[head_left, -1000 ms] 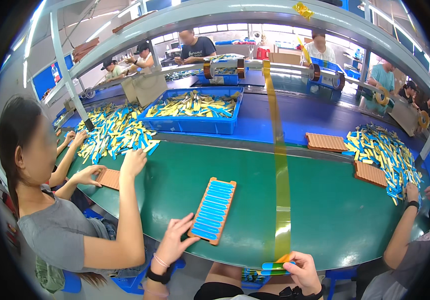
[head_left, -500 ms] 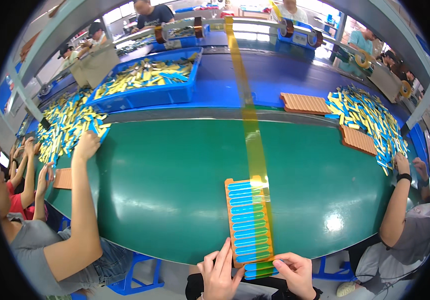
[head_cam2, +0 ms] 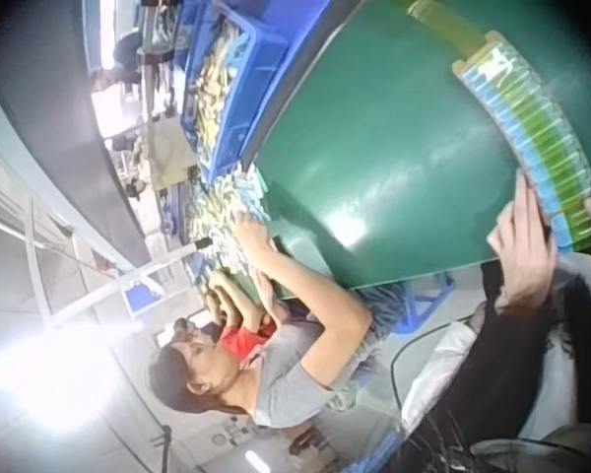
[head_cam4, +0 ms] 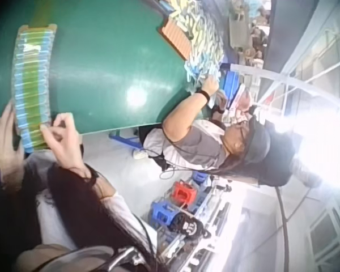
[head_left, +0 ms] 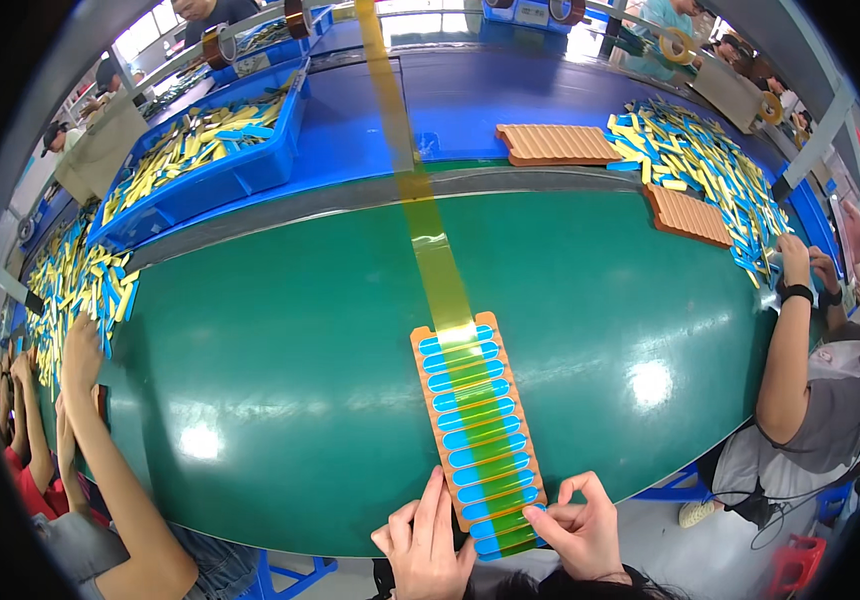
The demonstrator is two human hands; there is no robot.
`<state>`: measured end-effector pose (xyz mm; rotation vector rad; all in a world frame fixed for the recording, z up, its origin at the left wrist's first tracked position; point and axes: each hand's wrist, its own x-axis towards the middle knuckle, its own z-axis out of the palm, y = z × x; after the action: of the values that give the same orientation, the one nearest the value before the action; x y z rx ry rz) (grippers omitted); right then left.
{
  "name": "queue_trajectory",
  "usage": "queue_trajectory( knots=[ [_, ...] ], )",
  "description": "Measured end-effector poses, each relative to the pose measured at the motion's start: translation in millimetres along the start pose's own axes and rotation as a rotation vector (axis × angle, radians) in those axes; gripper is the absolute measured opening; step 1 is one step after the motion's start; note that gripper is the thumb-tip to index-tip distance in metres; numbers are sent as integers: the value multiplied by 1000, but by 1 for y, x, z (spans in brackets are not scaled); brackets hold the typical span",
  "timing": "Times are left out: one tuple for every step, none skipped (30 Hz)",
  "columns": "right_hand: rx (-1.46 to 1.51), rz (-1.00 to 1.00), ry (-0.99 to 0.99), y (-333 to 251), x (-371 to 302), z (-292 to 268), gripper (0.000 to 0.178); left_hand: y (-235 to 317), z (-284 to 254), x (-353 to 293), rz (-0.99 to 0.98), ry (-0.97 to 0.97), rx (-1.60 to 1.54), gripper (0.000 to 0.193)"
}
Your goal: Manually arranging and taping small electronic components onto an adhesive strip at an assembly line.
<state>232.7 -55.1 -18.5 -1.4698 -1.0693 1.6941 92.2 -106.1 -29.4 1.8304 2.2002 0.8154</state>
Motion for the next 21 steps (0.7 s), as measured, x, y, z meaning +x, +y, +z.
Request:
queue_trajectory(
  knots=[
    [-19,3,-1,0,0,1,29,-2,-3,1,18,-27,-2,62],
    [-19,7,6,-1,1,2,29,-3,-7,3,35,-54,-4,65],
    [-2,24,12,-2,0,2,29,-3,-11,6,36,-59,-8,65],
    [15,40,18,-3,0,4,29,-3,-16,12,92,-1,26,55],
    [15,43,22,-4,0,5,29,-5,-19,15,147,58,61,44],
    [12,56,18,-5,-1,6,29,-9,-18,13,147,55,58,44],
    [10,68,14,-5,-1,8,29,-16,-16,10,236,50,118,46],
    [10,70,15,-6,-1,9,29,-22,-14,8,325,45,179,49],
    [21,67,15,-5,0,9,29,-27,-13,10,325,40,170,49],
    [36,60,9,-5,-1,10,29,-33,-14,11,429,33,178,48],
    [35,62,9,-4,-1,10,29,-37,-16,13,534,26,187,47],
    [43,61,15,-3,-1,9,29,-38,-18,15,576,30,197,44],
    [50,60,21,-3,-1,9,29,-39,-21,17,576,29,195,44],
    [49,62,23,-4,-1,9,29,-40,-25,19,632,-8,229,42],
    [43,64,25,-4,-1,9,29,-41,-28,19,688,-45,263,40],
    [39,68,25,-4,-1,9,29,-42,-28,19,687,-47,263,40],
    [40,69,26,-4,-1,9,29,-42,-28,19,694,-53,243,37],
    [44,69,22,-4,-1,8,29,-43,-27,18,700,-58,223,34],
    [49,69,18,-3,-1,8,29,-44,-26,17,700,-59,224,34],
    [49,69,18,-4,-1,8,29,-46,-23,16,722,-29,208,33],
    [45,69,19,-4,-1,8,29,-46,-21,15,743,1,192,32]
  ],
)
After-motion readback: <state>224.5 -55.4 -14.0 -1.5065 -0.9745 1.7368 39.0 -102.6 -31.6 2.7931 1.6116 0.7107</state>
